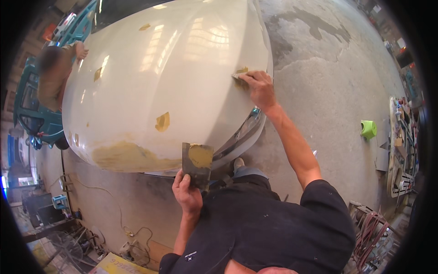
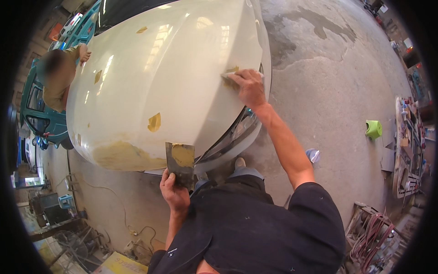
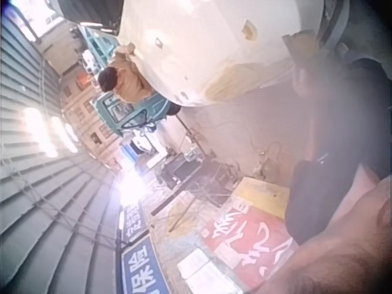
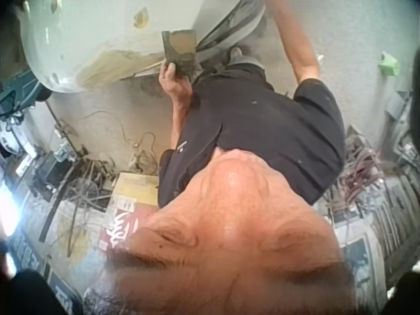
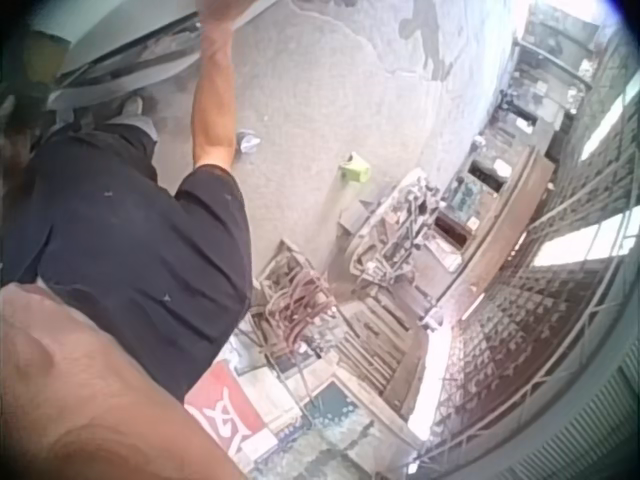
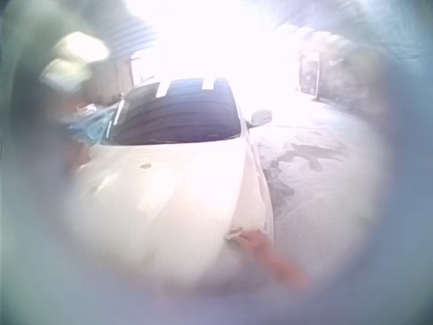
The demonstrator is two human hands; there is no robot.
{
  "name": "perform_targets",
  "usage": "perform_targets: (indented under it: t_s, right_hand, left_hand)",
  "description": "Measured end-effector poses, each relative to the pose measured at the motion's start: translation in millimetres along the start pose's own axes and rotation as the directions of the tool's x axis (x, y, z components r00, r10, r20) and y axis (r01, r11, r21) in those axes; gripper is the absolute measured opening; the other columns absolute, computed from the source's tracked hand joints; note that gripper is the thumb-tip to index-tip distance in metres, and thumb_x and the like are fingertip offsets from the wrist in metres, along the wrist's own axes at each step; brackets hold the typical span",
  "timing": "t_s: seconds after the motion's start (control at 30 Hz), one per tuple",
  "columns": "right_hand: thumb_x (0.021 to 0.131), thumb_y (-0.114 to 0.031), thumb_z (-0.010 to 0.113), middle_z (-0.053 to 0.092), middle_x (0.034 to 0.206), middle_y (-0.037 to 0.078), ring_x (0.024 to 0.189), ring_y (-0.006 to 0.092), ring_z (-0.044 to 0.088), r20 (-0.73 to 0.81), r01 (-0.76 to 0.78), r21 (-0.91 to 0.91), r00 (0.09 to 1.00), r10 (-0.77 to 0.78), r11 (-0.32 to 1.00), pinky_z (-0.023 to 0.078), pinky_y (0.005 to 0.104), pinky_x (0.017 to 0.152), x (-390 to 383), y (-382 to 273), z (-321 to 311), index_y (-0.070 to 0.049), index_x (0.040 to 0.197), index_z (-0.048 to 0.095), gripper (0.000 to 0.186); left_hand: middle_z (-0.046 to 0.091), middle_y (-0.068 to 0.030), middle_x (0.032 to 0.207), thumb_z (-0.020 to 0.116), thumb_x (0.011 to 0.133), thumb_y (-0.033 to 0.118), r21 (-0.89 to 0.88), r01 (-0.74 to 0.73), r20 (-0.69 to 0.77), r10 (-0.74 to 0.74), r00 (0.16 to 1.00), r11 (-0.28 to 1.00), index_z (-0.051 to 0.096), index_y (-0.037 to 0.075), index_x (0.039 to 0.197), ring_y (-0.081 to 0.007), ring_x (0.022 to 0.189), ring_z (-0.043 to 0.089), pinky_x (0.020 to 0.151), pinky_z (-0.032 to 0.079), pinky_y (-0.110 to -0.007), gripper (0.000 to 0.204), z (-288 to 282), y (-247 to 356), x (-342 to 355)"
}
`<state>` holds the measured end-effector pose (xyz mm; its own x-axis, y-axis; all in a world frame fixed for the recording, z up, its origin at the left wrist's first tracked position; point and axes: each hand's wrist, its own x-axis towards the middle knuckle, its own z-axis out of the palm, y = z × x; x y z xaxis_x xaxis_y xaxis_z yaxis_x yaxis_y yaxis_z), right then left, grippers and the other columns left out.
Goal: The person uses a putty knife to apply body filler to several spots on the hood of a white car. They repeatedly scoop filler from a container and spread it over the surface, working across multiple areas of the hood.
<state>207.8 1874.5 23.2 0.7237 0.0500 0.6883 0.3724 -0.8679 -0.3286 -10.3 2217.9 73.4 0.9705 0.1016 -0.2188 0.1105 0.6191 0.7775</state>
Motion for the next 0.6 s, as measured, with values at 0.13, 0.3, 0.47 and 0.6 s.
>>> perform_targets:
  t_s: [0.13,0.3,0.47,0.6]
  right_hand:
    - [0.08,0.006,0.063,0.071,0.11,0.003,0.109,0.0272,0.065,0.079,0.016,0.009,0.997,-0.017,1.0,0.048,0.0429,0.103,-27,-20,-4,-0.013,0.117,0.081,0.045]
    - [0.079,0.008,0.062,0.071,0.109,0.004,0.108,0.0277,0.065,0.096,0.059,0.028,0.994,-0.061,0.998,0.048,0.0439,0.104,-38,-28,-18,-0.011,0.115,0.08,0.045]
    - [0.076,0.011,0.062,0.072,0.106,0.006,0.104,0.0291,0.067,-0.014,0.038,0.127,0.999,-0.036,0.991,0.052,0.0461,0.098,-41,-42,-44,-0.01,0.113,0.079,0.046]
    - [0.076,0.013,0.061,0.072,0.111,0.009,0.106,0.0321,0.069,-0.058,-0.016,0.324,0.998,0.037,0.946,0.055,0.0481,0.098,-39,-98,-71,-0.007,0.113,0.079,0.046]
  left_hand:
    - [0.073,-0.0134,0.119,0.054,0.102,0.005,0.008,0.006,0.005,-0.006,1.0,1.0,0.065,-0.009,0.128,-0.0198,0.106,0.069,0.098,0.054,-0.032,0.032,0,-1,2]
    - [0.073,-0.0137,0.12,0.054,0.102,0.004,0.007,0.03,0.049,-0.03,0.998,1.0,0.064,-0.009,0.13,-0.0198,0.107,0.069,0.098,0.054,-0.032,0.033,7,-1,6]
    - [0.073,-0.013,0.121,0.055,0.103,0.004,0.048,0.009,0.053,-0.012,0.999,0.999,0.063,-0.01,0.134,-0.0183,0.108,0.069,0.099,0.054,-0.031,0.035,8,-6,9]
    - [0.072,-0.0111,0.124,0.055,0.106,0.006,0.16,-0.029,0.03,0.025,0.999,0.987,0.062,-0.011,0.139,-0.0142,0.108,0.067,0.098,0.052,-0.028,0.038,21,-4,7]
